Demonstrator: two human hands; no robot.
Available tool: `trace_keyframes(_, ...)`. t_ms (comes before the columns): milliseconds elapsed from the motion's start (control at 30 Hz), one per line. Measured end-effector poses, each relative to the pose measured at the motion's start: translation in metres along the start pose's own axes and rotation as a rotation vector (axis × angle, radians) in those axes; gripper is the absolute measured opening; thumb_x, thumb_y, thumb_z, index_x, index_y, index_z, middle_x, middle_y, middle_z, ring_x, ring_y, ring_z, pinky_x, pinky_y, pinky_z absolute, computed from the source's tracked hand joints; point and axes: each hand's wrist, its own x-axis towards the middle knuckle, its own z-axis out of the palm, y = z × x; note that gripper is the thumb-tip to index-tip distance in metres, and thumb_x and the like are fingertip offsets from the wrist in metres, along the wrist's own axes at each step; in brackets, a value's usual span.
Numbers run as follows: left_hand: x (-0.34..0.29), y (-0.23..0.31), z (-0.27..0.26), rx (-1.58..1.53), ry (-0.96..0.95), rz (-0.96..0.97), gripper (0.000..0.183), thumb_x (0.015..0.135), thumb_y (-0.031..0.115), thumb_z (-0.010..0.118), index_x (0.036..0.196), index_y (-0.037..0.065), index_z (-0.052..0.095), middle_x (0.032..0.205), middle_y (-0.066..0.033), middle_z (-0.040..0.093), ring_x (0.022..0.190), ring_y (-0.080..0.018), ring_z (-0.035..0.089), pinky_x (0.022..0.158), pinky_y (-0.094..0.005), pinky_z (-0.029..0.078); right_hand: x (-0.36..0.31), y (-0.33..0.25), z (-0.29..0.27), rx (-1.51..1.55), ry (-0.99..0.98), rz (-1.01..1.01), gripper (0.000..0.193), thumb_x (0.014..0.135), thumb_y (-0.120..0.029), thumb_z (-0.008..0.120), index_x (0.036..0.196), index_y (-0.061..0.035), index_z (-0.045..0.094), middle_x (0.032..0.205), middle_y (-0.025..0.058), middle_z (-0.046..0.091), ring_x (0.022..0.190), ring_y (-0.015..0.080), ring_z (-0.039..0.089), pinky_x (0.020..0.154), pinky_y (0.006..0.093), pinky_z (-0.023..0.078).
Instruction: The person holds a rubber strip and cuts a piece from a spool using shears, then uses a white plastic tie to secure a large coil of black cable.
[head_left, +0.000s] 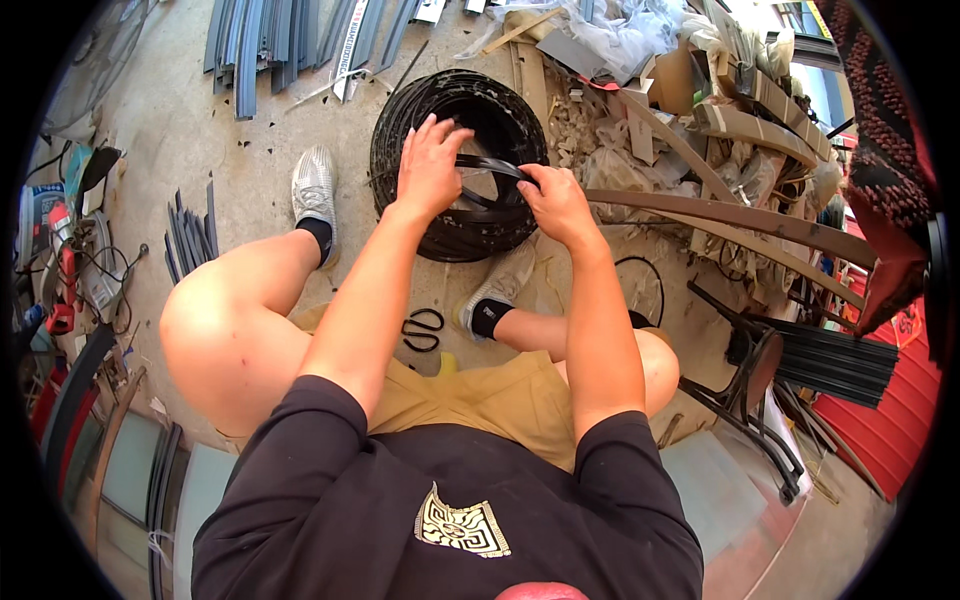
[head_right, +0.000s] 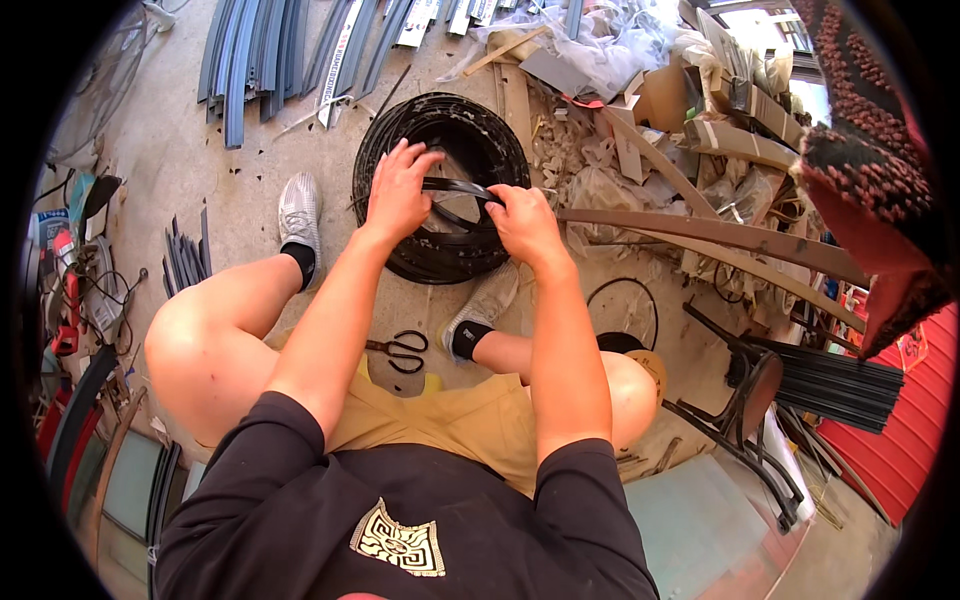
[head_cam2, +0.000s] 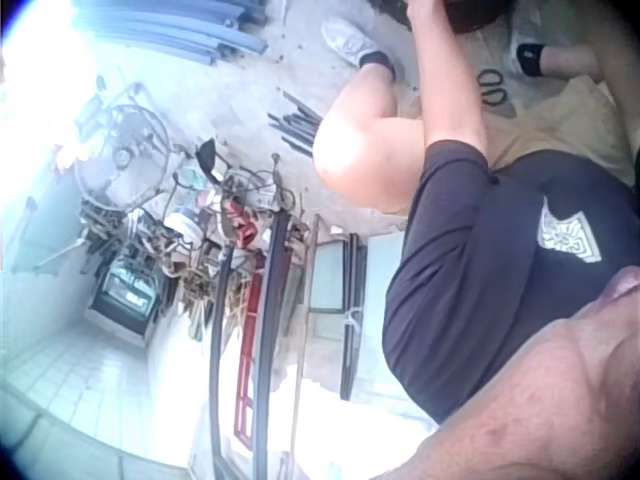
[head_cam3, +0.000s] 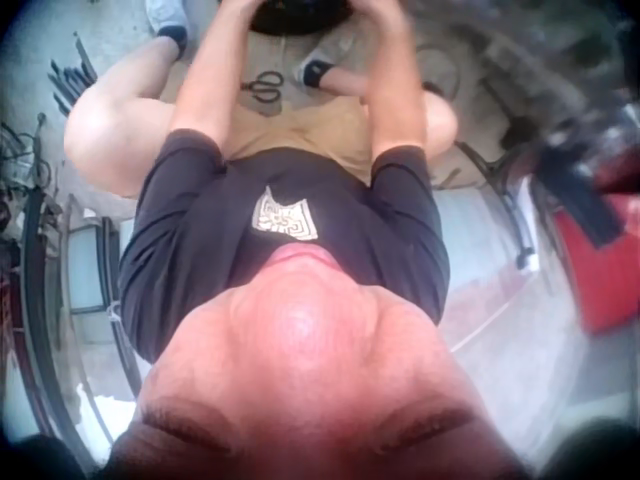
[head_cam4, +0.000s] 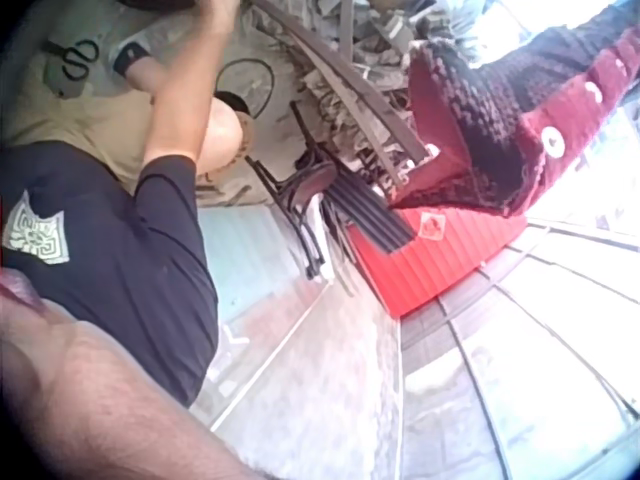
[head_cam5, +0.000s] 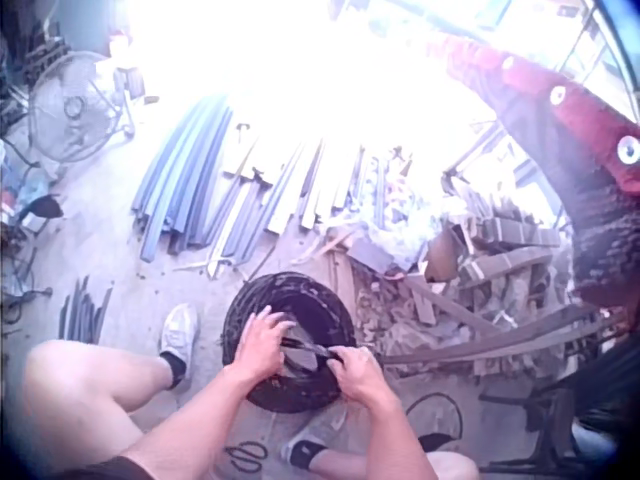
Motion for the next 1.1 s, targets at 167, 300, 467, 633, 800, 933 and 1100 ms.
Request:
trace_keyframes(167, 0.007, -0.039, -0.006, -0.008, -0.554, -0.197, 0.028, 0.101, 0.029, 0.070, 0.110, 0.003, 0.072, 0.113, -0.0222, 0.075, 0.112, -0.0427, 0.070, 0.105, -0.0573, 0.050, 0.024, 0.018, -0.011, 0.297, -0.036, 0.241, 0.035, 0.105, -0.034, 0.064, 0.121, -0.0051, 0.077, 0.101, 0.0137, 0.079, 0.096, 0.0304, 0.075, 0.089, 0.0427, 0.056)
trace_keyframes(300, 0.000, -0.045, 0.000, -0.060, -0.413, -0.395, 0.037, 0.106, 0.034, 0.064, 0.111, -0.002, 0.070, 0.104, -0.0245, 0.076, 0.102, -0.0409, 0.074, 0.088, -0.0514, 0.059, 0.058, 0.037, 0.016, 0.191, -0.044, 0.287, 0.041, 0.103, -0.040, 0.068, 0.126, -0.0072, 0.076, 0.114, 0.0164, 0.080, 0.108, 0.0333, 0.075, 0.095, 0.0433, 0.056)
trace_keyframes(467, 0.013, -0.045, 0.013, -0.479, -0.416, -0.760, 0.042, 0.110, 0.039, 0.060, 0.111, -0.002, 0.069, 0.091, -0.0114, 0.072, 0.074, -0.0189, 0.071, 0.064, -0.0370, 0.060, 0.082, 0.060, 0.067, -0.021, -0.146, 0.284, 0.052, 0.096, -0.038, 0.076, 0.138, -0.0080, 0.070, 0.133, 0.0172, 0.075, 0.126, 0.0380, 0.069, 0.107, 0.0482, 0.054)
trace_keyframes(633, 0.017, -0.053, 0.029, -0.786, -0.323, -0.935, 0.038, 0.108, 0.028, 0.065, 0.137, 0.003, 0.062, 0.091, -0.0019, 0.064, 0.073, -0.0130, 0.064, 0.071, -0.0324, 0.060, 0.081, 0.051, 0.093, -0.206, -0.134, 0.415, 0.046, 0.098, -0.025, 0.072, 0.141, -0.0108, 0.067, 0.136, 0.0153, 0.071, 0.127, 0.0375, 0.067, 0.105, 0.0504, 0.055)
trace_keyframes(800, 0.016, -0.066, 0.054, -0.771, -0.268, -0.831, 0.049, 0.105, 0.014, 0.065, 0.153, 0.005, 0.055, 0.103, -0.0057, 0.069, 0.086, -0.0137, 0.068, 0.079, -0.0336, 0.060, 0.076, 0.049, 0.119, -0.325, 0.275, 0.259, 0.032, 0.094, -0.016, 0.071, 0.125, -0.0086, 0.070, 0.119, 0.0165, 0.069, 0.115, 0.0387, 0.067, 0.097, 0.0511, 0.057)
trace_keyframes(933, 0.011, -0.087, 0.060, -0.474, -0.179, -0.736, 0.048, 0.103, 0.009, 0.065, 0.151, 0.004, 0.059, 0.118, -0.0097, 0.071, 0.094, -0.0164, 0.070, 0.088, -0.0359, 0.060, 0.085, 0.027, 0.140, -0.142, -0.064, 0.236, 0.032, 0.096, -0.018, 0.068, 0.126, -0.0091, 0.072, 0.128, 0.0173, 0.071, 0.119, 0.0391, 0.068, 0.101, 0.0513, 0.056)
trace_keyframes(1100, 0.025, -0.065, 0.038, -0.370, -0.091, -0.599, 0.050, 0.093, 0.006, 0.071, 0.142, 0.006, 0.066, 0.134, -0.0166, 0.068, 0.116, -0.0341, 0.069, 0.103, -0.0437, 0.055, 0.101, 0.020, 0.174, -0.008, -0.200, 0.330, 0.046, 0.096, -0.023, 0.071, 0.140, -0.0105, 0.069, 0.141, 0.0192, 0.067, 0.132, 0.0405, 0.063, 0.110, 0.0501, 0.052)
